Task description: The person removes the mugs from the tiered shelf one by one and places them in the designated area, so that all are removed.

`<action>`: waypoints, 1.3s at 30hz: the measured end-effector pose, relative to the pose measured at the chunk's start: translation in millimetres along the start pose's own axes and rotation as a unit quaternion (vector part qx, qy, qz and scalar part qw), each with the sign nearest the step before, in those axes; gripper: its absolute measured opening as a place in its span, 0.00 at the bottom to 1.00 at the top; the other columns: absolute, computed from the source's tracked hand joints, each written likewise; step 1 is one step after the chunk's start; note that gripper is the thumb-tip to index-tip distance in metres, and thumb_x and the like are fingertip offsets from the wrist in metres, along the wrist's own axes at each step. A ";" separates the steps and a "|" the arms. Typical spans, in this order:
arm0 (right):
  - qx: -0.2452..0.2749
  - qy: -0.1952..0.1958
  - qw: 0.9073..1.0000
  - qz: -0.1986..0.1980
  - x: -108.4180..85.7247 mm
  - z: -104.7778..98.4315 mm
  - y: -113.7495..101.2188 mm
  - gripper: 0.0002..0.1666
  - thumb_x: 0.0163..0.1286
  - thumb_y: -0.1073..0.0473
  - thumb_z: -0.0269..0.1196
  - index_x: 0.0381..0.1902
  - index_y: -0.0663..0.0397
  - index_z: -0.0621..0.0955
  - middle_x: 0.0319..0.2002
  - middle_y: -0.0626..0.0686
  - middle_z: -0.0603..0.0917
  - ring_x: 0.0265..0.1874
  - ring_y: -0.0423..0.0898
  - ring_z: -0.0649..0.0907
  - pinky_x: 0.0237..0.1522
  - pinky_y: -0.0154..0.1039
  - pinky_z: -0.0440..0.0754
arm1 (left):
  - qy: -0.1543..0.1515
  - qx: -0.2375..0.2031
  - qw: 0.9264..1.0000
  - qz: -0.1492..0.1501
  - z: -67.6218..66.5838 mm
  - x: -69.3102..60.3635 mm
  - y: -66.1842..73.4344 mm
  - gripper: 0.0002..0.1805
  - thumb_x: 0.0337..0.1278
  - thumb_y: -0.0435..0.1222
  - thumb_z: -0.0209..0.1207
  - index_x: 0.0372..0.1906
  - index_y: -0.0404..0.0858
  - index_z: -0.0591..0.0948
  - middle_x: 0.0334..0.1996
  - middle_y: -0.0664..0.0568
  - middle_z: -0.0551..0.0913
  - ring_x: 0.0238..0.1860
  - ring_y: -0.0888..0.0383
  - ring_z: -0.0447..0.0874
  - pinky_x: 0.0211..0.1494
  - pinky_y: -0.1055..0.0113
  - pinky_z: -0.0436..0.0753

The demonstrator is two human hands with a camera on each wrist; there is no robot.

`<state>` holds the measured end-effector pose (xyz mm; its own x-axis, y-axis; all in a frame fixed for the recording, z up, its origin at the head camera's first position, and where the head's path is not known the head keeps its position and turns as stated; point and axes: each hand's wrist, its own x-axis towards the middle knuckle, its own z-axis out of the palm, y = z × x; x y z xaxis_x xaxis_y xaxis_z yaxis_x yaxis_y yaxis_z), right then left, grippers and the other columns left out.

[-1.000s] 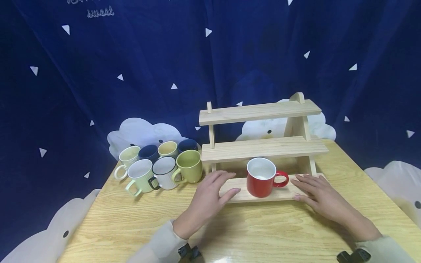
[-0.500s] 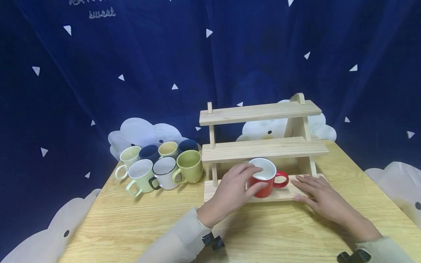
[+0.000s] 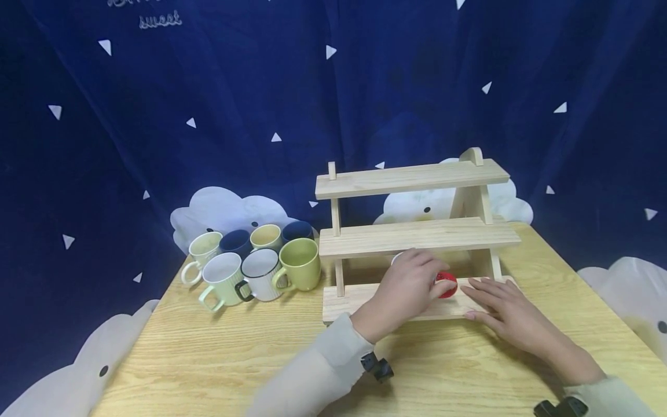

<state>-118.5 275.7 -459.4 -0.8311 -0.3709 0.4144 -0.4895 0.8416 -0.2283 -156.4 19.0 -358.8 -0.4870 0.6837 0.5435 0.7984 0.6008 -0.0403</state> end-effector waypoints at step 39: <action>-0.005 0.012 1.000 -0.013 0.3 0.9 0.6 0.31 0.63 0.47 0.69 0.62 0.51 0.79 0.61 0.60 0.78 0.60 0.65 0.73 0.67 0.66 0.55 | -0.032 0.161 0.974 0.153 9.1 -22.7 -2.2 0.13 0.62 0.42 0.64 0.51 0.55 0.84 0.49 0.67 0.82 0.62 0.58 0.72 0.68 0.57 0.68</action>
<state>-119.2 275.8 -460.1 -0.8115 -0.3840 0.4405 -0.5083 0.8357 -0.2079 -150.4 6.0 -378.6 -0.2734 0.8692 0.4120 0.7615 0.4573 -0.4594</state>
